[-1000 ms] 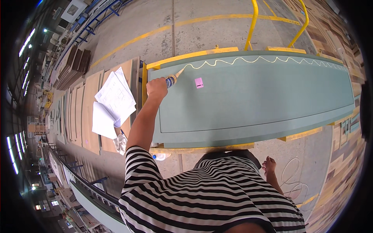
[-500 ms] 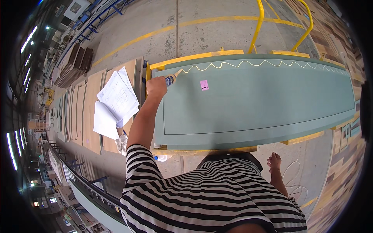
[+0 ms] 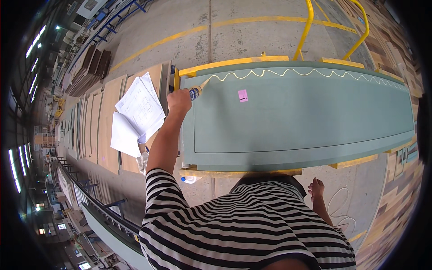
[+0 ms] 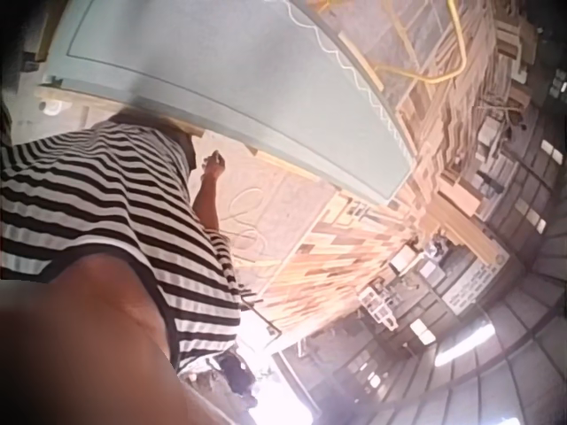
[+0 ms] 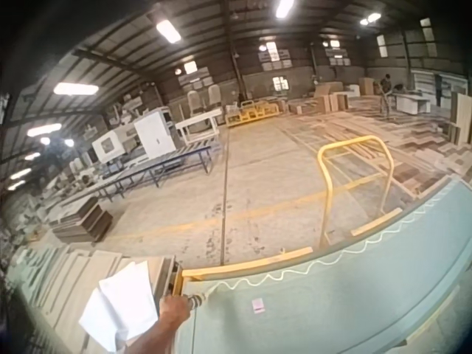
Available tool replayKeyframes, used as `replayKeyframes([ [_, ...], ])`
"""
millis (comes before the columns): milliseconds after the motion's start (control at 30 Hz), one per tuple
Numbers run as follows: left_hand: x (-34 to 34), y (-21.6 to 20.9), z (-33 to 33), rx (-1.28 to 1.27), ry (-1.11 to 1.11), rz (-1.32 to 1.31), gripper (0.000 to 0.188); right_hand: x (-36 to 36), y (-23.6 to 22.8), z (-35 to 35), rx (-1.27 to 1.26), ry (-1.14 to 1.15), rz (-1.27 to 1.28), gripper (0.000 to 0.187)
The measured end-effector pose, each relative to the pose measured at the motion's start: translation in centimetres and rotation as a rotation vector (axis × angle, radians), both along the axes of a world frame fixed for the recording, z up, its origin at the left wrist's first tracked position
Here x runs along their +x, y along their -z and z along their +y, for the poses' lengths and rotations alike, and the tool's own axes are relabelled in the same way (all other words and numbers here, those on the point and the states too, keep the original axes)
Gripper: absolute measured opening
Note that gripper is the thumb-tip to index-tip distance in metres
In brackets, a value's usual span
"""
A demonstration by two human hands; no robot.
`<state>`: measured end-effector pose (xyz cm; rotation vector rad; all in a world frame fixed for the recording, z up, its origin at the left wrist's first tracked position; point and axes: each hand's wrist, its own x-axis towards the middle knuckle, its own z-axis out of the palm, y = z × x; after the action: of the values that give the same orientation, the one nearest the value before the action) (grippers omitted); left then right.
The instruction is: Applying adhesive to a green panel using a caulk gun and then bonding a second panel on top.
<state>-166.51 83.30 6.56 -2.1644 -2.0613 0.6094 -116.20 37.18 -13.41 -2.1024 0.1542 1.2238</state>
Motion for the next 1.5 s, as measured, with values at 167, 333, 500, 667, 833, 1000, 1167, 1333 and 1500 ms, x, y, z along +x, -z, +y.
replayKeyframes([
  [167, -0.6, -0.5, -1.2, 0.007, 0.009, 0.019, 0.022, 0.1, 0.2, 1.0, 0.006, -0.043, -0.011, 0.035],
  [333, -2.1, 0.0, -0.4, 0.038, 0.016, 0.019, 0.021, 0.0, 0.0, 1.6, 0.014, -0.068, -0.017, 0.037],
  [500, -2.8, -0.1, 1.3, 0.019, -0.035, 0.001, 0.025, -0.5, -0.2, 1.0, 0.009, -0.039, -0.025, 0.036],
  [667, -3.7, -0.2, 1.8, 0.013, -0.048, 0.002, 0.026, -1.3, -0.2, 0.6, -0.007, -0.046, -0.009, 0.035],
  [833, -4.8, 0.0, 0.8, -0.004, -0.073, 0.006, 0.024, -1.5, -0.2, 1.5, -0.017, -0.070, 0.000, 0.034],
  [1000, -5.5, -0.2, -0.7, 0.011, -0.072, 0.022, 0.021, -0.8, 0.1, 2.7, 0.006, -0.081, -0.019, 0.035],
  [1167, -5.9, -0.1, -0.6, 0.010, -0.096, 0.021, 0.021, -0.2, 0.4, 3.3, 0.018, -0.099, -0.010, 0.035],
  [1333, -7.1, 0.2, 0.7, 0.066, -0.109, -0.002, 0.019, -0.2, 0.2, 3.0, 0.024, -0.101, -0.021, 0.034],
  [1500, -8.0, 0.6, 1.8, 0.095, -0.115, -0.002, 0.017, -0.5, 0.2, 2.0, -0.006, -0.082, -0.024, 0.033],
])
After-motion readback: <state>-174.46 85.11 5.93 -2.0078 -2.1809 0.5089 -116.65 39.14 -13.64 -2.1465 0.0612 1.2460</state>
